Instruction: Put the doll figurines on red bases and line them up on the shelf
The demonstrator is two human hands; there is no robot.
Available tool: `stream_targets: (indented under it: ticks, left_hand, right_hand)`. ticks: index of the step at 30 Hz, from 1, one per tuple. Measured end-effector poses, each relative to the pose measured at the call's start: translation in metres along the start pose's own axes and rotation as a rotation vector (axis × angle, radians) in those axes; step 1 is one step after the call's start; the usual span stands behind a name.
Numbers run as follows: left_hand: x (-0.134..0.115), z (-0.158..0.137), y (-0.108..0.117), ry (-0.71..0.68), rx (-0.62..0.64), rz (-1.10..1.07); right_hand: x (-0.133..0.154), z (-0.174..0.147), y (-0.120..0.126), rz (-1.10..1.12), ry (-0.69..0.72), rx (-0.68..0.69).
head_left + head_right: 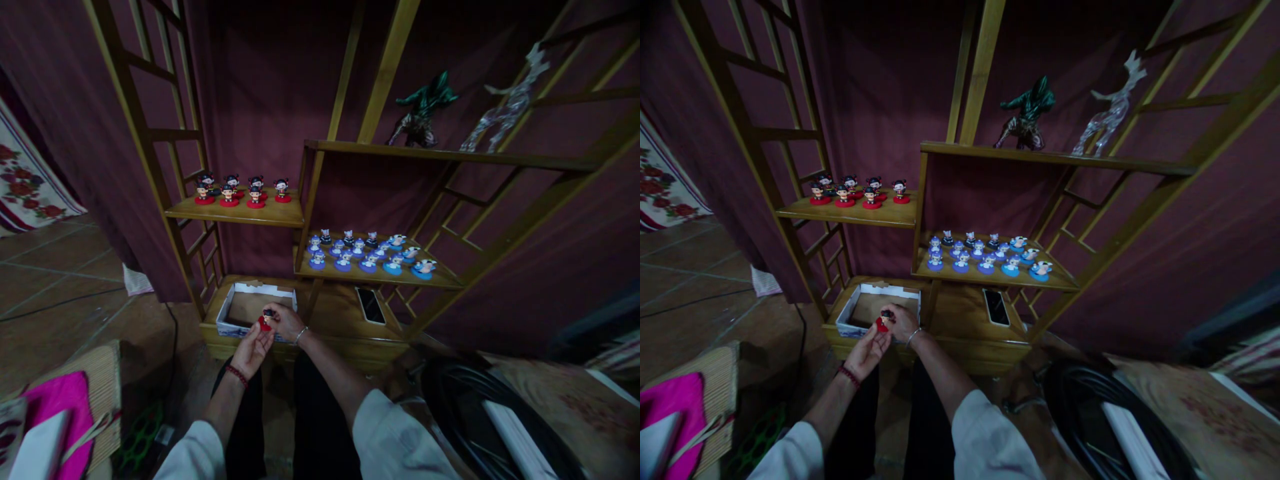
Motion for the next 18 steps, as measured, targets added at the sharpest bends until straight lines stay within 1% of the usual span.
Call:
stream_targets:
  ticks: [10, 18]
  left_hand:
    - [0.0008, -0.0011, 0.0021, 0.024, -0.044, -0.006]
    - [-0.0011, 0.0005, 0.0048, 0.007, -0.013, 0.014]
  right_hand:
    - [0.0061, -0.0012, 0.0008, -0.002, 0.001, 0.010]
    - [0.0044, -0.0014, -0.0007, 0.010, 0.014, 0.021]
Point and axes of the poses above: each hand's wrist, its own z-axis towards the middle knuckle, its own y-axis out of the back of the hand, x = y × z, the point moved 8 cm from there along z, towards the middle knuckle, and after that the axes turned 7 degrees about y, right-handed, at the moved point
